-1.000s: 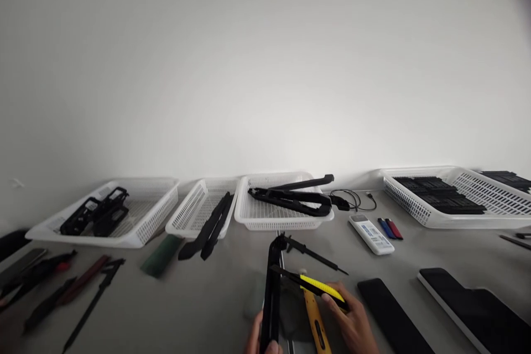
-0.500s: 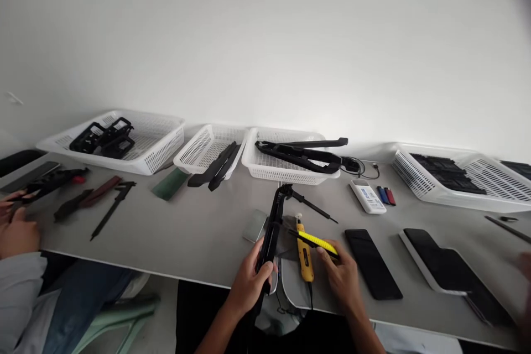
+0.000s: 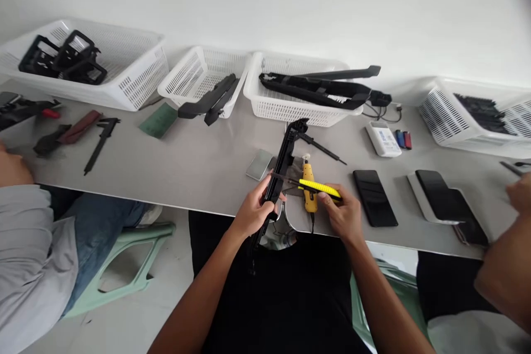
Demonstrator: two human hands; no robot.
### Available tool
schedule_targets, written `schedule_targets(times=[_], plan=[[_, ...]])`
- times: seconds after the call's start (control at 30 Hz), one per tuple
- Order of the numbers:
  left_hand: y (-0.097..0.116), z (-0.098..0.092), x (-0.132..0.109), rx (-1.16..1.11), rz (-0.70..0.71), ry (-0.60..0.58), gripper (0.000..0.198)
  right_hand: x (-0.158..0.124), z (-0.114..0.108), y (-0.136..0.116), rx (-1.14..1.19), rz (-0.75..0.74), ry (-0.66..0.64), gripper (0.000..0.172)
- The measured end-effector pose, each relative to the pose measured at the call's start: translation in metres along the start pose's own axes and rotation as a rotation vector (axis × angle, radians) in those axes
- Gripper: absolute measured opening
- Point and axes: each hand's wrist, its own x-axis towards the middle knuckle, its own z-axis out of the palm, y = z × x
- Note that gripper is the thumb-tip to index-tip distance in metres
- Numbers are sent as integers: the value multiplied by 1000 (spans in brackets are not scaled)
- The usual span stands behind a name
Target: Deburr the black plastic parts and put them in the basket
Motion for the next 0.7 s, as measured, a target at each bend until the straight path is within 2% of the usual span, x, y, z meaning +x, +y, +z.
schedule_targets(times=[0.13, 0.27, 0.4, 0.53, 0.7], plan=[[1, 0, -1, 48, 15, -2, 79, -1, -1, -1, 1, 0, 69, 49], [2, 0, 0, 98, 41, -6, 60, -1, 0, -5, -4, -12, 26, 48], [3, 0, 1, 113, 59, 17, 45, 0, 1, -7, -15, -10, 92, 46], [2, -1, 3, 104, 73, -9, 45, 0, 0, -7, -9, -28, 31, 46], [2, -3, 4, 55, 67, -60, 50, 0, 0, -8, -4, -30, 46, 45]])
